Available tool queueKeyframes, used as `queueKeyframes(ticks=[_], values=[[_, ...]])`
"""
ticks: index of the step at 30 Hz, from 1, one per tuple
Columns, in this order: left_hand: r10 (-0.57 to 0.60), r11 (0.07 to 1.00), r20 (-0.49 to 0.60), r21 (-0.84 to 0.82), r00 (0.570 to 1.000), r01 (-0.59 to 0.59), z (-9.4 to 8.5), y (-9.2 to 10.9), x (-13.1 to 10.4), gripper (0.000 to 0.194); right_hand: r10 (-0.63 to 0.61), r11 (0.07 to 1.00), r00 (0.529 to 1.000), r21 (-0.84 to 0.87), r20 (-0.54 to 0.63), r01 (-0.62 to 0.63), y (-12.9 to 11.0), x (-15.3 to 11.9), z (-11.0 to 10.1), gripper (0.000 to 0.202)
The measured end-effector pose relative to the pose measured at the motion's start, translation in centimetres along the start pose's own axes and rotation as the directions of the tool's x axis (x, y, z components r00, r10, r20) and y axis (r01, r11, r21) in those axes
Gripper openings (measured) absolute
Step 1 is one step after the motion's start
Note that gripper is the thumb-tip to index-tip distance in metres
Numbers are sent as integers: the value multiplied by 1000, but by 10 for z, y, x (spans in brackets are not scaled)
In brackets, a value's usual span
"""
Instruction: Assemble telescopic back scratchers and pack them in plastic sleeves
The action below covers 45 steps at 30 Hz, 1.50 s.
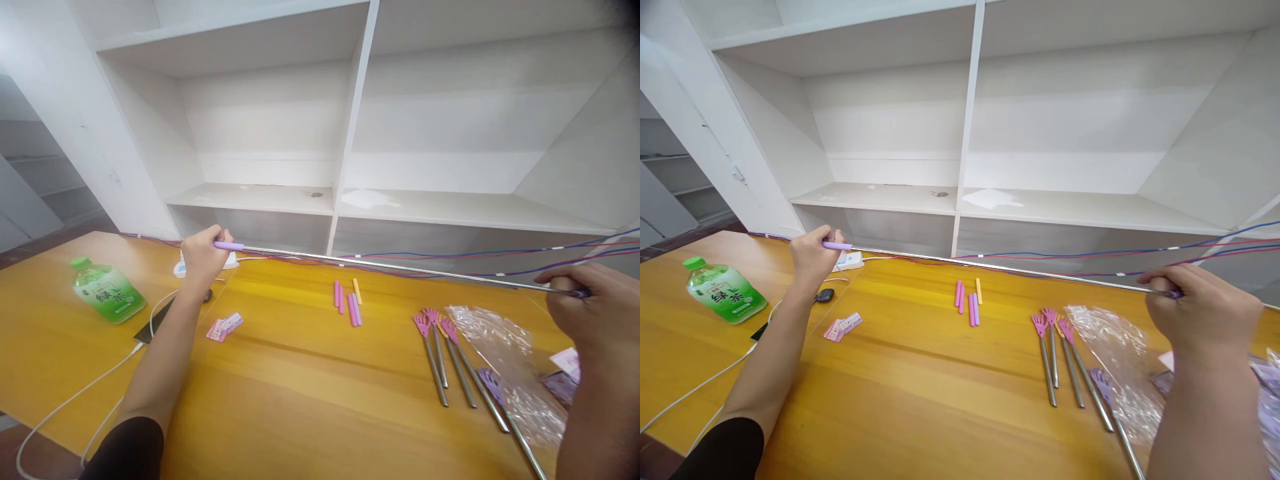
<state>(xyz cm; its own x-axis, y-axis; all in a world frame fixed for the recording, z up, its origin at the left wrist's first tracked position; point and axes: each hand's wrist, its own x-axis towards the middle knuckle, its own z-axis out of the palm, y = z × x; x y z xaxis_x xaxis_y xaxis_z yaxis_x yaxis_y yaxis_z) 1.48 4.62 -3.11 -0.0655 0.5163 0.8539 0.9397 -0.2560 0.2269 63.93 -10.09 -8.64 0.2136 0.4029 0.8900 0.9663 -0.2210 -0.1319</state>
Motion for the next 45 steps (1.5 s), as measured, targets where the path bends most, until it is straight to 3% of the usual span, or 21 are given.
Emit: queueKeyframes(ticks=[4, 7, 9, 10, 11, 12, 15, 18, 21, 28, 34, 40, 45], values=[[-5, 1000, -16, -24, 1000, 5, -6, 5, 0, 40, -48, 999, 998, -10, -35, 48, 8, 2, -2, 36], [20, 998, 15, -63, 1000, -19, -2, 20, -10, 39, -69, 997, 997, -19, -25, 69, -13, 8, -1, 37], [58, 992, 96, -116, 994, -47, 8, 40, -28, 35, -90, 996, 995, 6, 37, 90, -50, 3, 5, 34], [107, 982, 168, -173, 980, -78, 14, 52, -40, 31, -116, 993, 985, 30, 129, 114, -75, -4, 10, 31], [182, 964, 273, -239, 945, -117, 21, 65, -54, 24, -157, 988, 953, 53, 260, 148, -104, -14, 16, 30], [254, 945, 376, -293, 891, -145, 28, 78, -67, 16, -201, 979, 928, 82, 315, 184, -133, -27, 21, 29], [350, 917, 472, -347, 809, -195, 44, 104, -100, 11, -362, 932, 796, 205, 485, 299, -213, -69, 30, 22], [380, 910, 504, -353, 775, -217, 47, 107, -110, 13, -416, 909, 708, 268, 570, 319, -251, -91, 28, 14], [399, 905, 511, -354, 761, -237, 42, 103, -106, 13, -396, 918, 673, 261, 624, 298, -250, -88, 23, 12], [437, 891, 528, -363, 728, -271, 39, 110, -109, 14, -315, 948, 657, 195, 685, 252, -238, -72, 18, 16], [410, 908, 543, -317, 733, -273, 40, 109, -107, 25, -278, 959, 649, 163, 709, 232, -238, -69, 16, 17], [548, 831, 492, -411, 677, -374, 39, 111, -110, 37, -245, 966, 644, 129, 725, 222, -237, -68, 15, 18], [596, 798, 454, -428, 663, -425, 39, 109, -111, 46, -251, 964, 631, 130, 734, 233, -240, -68, 12, 17]])
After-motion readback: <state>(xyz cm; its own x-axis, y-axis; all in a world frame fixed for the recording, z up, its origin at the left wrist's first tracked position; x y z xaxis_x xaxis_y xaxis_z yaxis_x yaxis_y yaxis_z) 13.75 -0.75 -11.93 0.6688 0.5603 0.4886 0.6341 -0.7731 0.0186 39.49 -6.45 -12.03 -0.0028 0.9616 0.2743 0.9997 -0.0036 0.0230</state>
